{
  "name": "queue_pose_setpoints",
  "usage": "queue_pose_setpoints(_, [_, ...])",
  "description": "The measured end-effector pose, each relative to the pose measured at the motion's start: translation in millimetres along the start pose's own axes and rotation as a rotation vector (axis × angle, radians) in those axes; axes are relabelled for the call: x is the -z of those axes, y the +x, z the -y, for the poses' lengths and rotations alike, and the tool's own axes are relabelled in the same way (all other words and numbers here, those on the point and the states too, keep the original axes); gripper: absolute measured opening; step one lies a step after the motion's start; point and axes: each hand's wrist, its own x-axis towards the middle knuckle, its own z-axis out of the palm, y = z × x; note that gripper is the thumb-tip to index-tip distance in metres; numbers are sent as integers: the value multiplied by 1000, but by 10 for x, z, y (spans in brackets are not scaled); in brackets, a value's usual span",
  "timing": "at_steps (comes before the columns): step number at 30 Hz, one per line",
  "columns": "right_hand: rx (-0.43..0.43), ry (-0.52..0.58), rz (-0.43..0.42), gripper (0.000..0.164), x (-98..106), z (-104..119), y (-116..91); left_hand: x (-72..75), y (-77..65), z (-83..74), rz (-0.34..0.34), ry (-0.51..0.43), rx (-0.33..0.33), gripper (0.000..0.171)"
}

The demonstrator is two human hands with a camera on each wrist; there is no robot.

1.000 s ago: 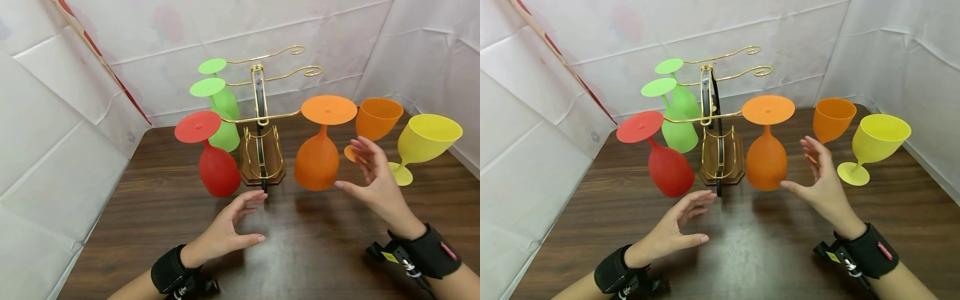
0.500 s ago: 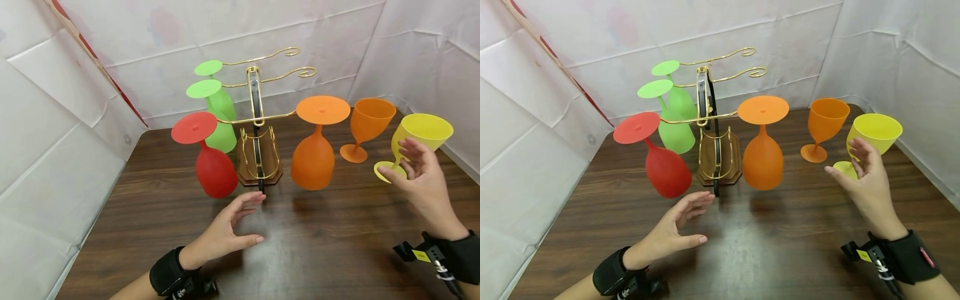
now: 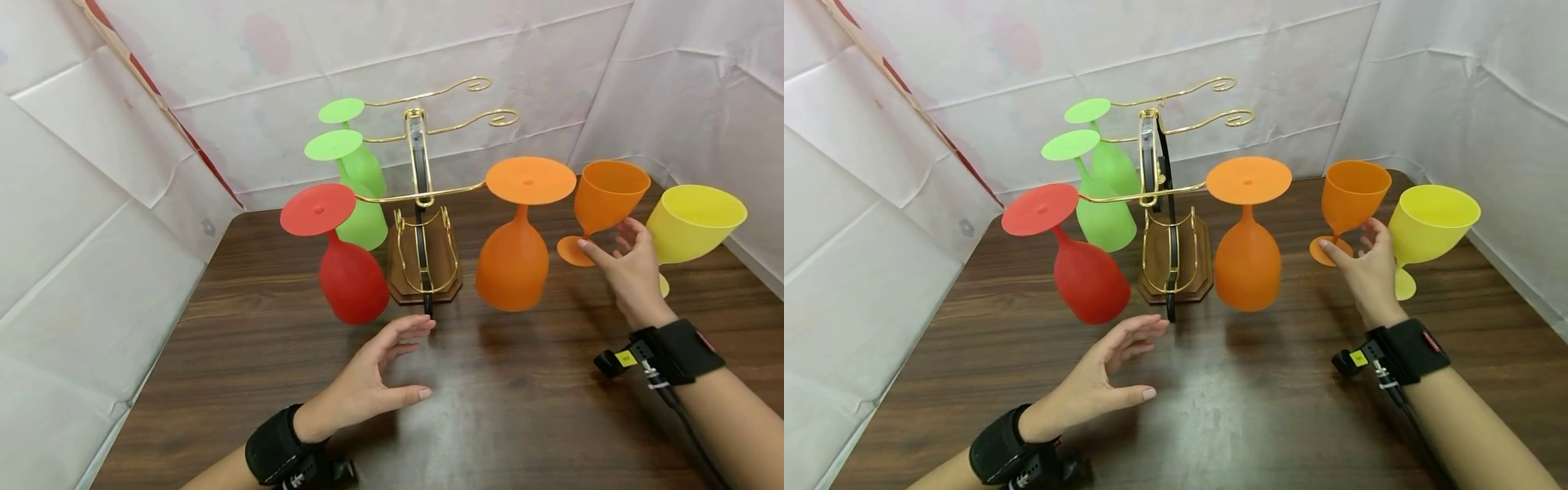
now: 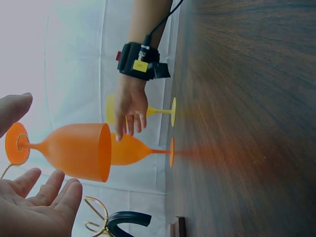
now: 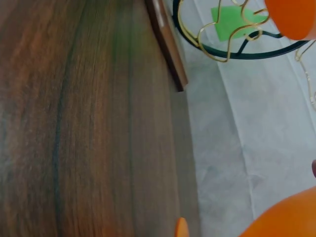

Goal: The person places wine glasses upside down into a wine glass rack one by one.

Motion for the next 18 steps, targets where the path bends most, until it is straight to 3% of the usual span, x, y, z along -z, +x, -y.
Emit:
queue_pose_setpoints(8, [-47, 29, -101, 84, -122, -72, 170, 22, -17, -1, -5, -5, 13, 73])
queue_pose_setpoints(18, [-104, 326, -208, 88, -217, -47, 422, 41, -37, 17, 0, -1, -1, 71])
